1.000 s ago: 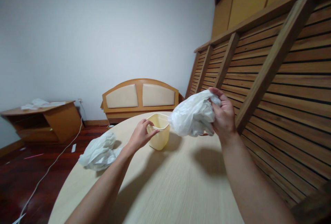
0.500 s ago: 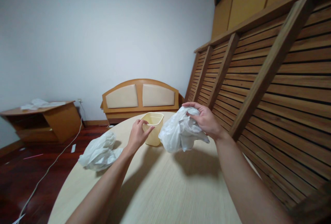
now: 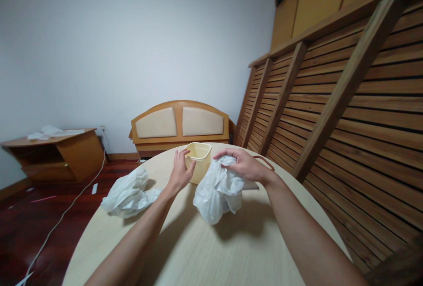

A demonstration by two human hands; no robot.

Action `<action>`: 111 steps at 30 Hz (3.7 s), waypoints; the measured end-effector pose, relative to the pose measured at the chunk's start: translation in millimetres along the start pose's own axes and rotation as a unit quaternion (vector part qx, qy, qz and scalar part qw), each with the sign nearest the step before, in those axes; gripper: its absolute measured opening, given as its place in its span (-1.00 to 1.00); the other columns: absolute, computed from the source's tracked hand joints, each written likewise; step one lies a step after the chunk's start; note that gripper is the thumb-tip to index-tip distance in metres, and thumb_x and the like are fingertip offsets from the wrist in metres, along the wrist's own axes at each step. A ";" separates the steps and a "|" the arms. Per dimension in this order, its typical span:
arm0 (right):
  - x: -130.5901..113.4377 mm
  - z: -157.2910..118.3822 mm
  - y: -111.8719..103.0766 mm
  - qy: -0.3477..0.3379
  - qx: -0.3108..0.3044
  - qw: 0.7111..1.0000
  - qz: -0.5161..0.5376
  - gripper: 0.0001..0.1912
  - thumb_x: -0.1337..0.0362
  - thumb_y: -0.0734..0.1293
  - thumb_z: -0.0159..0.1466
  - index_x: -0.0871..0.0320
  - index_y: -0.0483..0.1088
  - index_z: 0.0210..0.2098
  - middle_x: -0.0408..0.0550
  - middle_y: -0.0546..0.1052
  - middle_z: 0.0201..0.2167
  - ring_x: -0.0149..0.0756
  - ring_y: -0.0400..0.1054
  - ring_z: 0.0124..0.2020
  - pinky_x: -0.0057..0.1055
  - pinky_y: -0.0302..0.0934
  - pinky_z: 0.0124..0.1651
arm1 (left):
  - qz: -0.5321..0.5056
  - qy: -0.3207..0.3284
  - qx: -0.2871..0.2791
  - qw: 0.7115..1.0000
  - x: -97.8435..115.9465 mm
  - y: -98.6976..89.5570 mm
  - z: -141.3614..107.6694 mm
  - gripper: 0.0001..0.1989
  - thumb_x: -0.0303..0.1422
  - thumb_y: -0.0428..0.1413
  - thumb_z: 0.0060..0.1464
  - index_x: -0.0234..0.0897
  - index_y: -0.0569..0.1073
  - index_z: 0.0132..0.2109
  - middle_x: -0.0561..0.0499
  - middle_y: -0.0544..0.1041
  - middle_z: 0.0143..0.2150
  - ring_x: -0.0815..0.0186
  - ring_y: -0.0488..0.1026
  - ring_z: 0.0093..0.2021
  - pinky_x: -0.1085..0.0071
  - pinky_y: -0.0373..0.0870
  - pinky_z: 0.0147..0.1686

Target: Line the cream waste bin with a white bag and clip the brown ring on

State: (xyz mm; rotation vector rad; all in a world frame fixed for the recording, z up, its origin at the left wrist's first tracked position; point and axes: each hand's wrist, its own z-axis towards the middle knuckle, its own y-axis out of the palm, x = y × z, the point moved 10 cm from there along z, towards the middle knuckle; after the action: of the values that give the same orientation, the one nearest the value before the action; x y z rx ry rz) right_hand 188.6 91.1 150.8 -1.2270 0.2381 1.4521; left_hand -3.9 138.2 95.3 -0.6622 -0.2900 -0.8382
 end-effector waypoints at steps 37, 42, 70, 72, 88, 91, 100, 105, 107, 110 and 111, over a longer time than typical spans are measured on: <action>56.3 -65.4 47.5 -0.004 -0.124 0.942 -0.313 -0.29 -0.05 0.52 0.03 0.04 0.43 0.13 0.01 0.58 0.00 -0.02 0.46 -0.01 -0.22 0.26 0.04 | 0.185 0.048 -0.263 0.946 68.1 -7.7 -104.2 -0.50 -0.14 0.24 -0.02 -0.26 0.45 0.05 -0.19 0.46 -0.02 -0.02 0.39 0.03 0.03 0.35 0.06; 65.8 -75.8 45.5 0.017 -0.146 0.920 -0.364 -0.24 -0.27 0.45 0.00 0.06 0.51 0.05 0.04 0.61 -0.09 0.06 0.45 -0.04 -0.13 0.22 0.05 | 0.120 0.000 -0.184 0.976 51.0 -24.1 -92.3 -0.59 -0.11 -0.03 0.26 -0.24 0.45 0.09 -0.19 0.42 0.17 0.05 0.35 0.17 0.03 0.27 0.20; 68.5 -72.7 87.3 0.059 -0.061 0.986 -0.143 -0.52 0.06 0.40 0.24 0.11 0.37 0.10 0.04 0.56 -0.04 -0.20 0.46 -0.17 -0.27 0.30 -0.08 | -0.283 -0.344 -0.216 0.869 -27.8 24.9 -121.8 -0.43 0.04 0.26 -0.08 -0.34 0.53 -0.08 -0.21 0.65 -0.10 0.06 0.58 -0.10 0.18 0.46 -0.05; 67.8 -74.0 91.9 0.061 -0.076 0.987 -0.125 -0.31 0.05 0.45 0.18 0.05 0.25 0.25 0.07 0.49 0.09 -0.18 0.46 -0.15 -0.22 0.31 -0.05 | -0.291 -0.331 -0.237 0.866 -21.5 28.1 -122.7 -0.42 0.04 0.26 -0.07 -0.35 0.53 -0.05 -0.23 0.63 -0.04 0.04 0.56 -0.03 0.15 0.43 0.02; 42.5 -73.1 105.3 -0.074 -0.121 0.984 -0.111 -0.19 0.13 0.57 0.03 0.06 0.23 0.21 0.08 0.42 0.13 -0.08 0.31 0.16 -0.12 0.18 0.22 | -0.320 -0.410 -0.255 0.815 -9.1 19.9 -129.6 -0.59 -0.10 0.14 0.09 -0.28 0.53 -0.03 -0.09 0.62 -0.11 0.23 0.53 -0.18 0.33 0.39 -0.15; 35.1 -73.4 104.7 -0.105 -0.121 0.978 -0.131 -0.24 0.27 0.54 0.05 0.08 0.24 0.19 0.08 0.42 0.14 -0.09 0.29 0.18 -0.13 0.15 0.25 | -0.318 -0.396 -0.215 0.835 -14.9 12.7 -121.2 -0.52 -0.08 0.23 0.00 -0.31 0.52 -0.02 -0.11 0.62 -0.12 0.23 0.52 -0.20 0.34 0.38 -0.20; 28.7 -70.9 101.0 -0.136 -0.117 0.970 -0.162 -0.32 0.37 0.45 0.11 0.05 0.24 0.20 0.07 0.39 0.19 -0.13 0.24 0.24 -0.14 0.11 0.28 | -0.349 -0.380 -0.115 0.849 -14.5 -7.7 -99.3 -0.51 -0.12 0.40 -0.23 -0.32 0.60 -0.17 -0.16 0.67 -0.17 0.19 0.56 -0.17 0.31 0.39 -0.12; 39.0 -70.5 91.5 -0.086 -0.118 0.979 -0.145 -0.16 0.24 0.53 0.08 0.03 0.16 0.29 0.09 0.36 0.22 -0.10 0.28 0.19 -0.15 0.17 0.22 | -0.345 -0.354 -0.085 0.865 -12.2 -12.5 -86.1 -0.49 -0.08 0.40 -0.24 -0.34 0.62 -0.16 -0.20 0.67 -0.14 0.08 0.56 -0.04 0.19 0.38 0.06; 53.5 -71.8 84.4 -0.041 -0.115 0.982 -0.145 0.00 0.12 0.56 0.03 0.03 0.07 0.35 0.13 0.33 0.24 -0.07 0.31 0.16 -0.14 0.20 0.19 | -0.338 -0.334 -0.073 0.877 -10.0 -16.3 -77.3 -0.48 -0.07 0.39 -0.23 -0.34 0.62 -0.15 -0.20 0.67 -0.13 0.07 0.56 -0.01 0.16 0.37 0.10; 77.5 -76.7 77.6 0.025 -0.134 0.974 -0.179 0.20 -0.02 0.58 -0.07 0.07 -0.03 0.42 0.20 0.28 0.29 0.05 0.25 0.23 -0.07 0.12 0.24 | -0.324 -0.300 -0.047 0.896 -4.1 -25.4 -59.7 -0.48 -0.06 0.38 -0.20 -0.34 0.62 -0.15 -0.18 0.67 -0.12 0.07 0.56 0.00 0.15 0.37 0.12; 83.4 -78.3 76.5 0.041 -0.144 0.969 -0.199 0.23 -0.04 0.58 -0.09 0.08 -0.03 0.42 0.22 0.26 0.31 0.09 0.21 0.26 -0.05 0.10 0.26 | -0.322 -0.285 -0.034 0.902 -1.7 -29.8 -52.8 -0.49 -0.06 0.38 -0.19 -0.34 0.62 -0.15 -0.18 0.67 -0.12 0.07 0.55 0.00 0.15 0.37 0.12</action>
State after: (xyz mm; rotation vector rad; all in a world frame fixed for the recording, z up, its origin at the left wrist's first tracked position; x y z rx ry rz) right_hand 185.1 60.3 16.7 -1.4736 -0.1654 1.1111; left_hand -28.6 90.7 66.8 -0.8884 -1.0595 -1.2760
